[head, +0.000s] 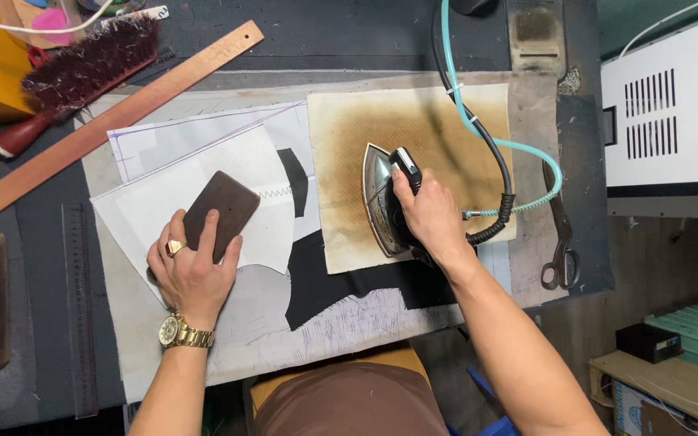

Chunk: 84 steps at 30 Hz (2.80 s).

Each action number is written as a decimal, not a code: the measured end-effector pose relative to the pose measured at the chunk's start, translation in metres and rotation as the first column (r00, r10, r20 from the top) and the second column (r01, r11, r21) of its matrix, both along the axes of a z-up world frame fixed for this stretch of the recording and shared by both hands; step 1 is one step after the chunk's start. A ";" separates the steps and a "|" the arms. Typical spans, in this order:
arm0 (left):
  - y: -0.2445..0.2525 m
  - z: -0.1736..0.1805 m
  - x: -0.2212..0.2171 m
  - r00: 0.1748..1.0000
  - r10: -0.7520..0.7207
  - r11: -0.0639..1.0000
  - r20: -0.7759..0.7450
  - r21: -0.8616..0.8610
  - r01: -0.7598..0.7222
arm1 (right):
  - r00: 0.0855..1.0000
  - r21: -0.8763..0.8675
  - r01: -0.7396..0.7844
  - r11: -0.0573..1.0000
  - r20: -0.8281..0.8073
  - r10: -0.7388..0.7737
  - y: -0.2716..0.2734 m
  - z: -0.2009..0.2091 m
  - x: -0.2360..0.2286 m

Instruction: The person irons pieces of black and white fabric using a steam iron and a protective pressing cloth, occasionally pressing down with a wooden block.

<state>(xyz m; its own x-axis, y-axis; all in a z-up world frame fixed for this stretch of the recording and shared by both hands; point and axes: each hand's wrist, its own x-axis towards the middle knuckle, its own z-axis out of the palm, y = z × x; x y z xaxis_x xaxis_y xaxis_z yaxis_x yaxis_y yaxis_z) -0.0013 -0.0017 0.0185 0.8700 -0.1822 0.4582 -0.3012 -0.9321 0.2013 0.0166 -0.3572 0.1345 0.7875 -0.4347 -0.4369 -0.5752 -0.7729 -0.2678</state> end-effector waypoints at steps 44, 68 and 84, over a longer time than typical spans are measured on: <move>0.002 -0.009 0.001 1.000 0.018 1.000 0.017 0.004 -0.018 | 0.991 0.061 -0.108 0.992 0.085 0.103 -0.010 0.008 0.055; 0.001 -0.006 -0.002 0.999 0.027 1.000 -0.021 0.010 -0.026 | 0.997 0.014 -0.067 0.998 0.026 0.066 -0.007 0.011 0.034; 0.001 -0.006 -0.001 0.999 0.029 0.999 -0.023 0.014 -0.029 | 0.991 0.041 -0.101 0.994 0.095 0.097 -0.021 0.000 0.070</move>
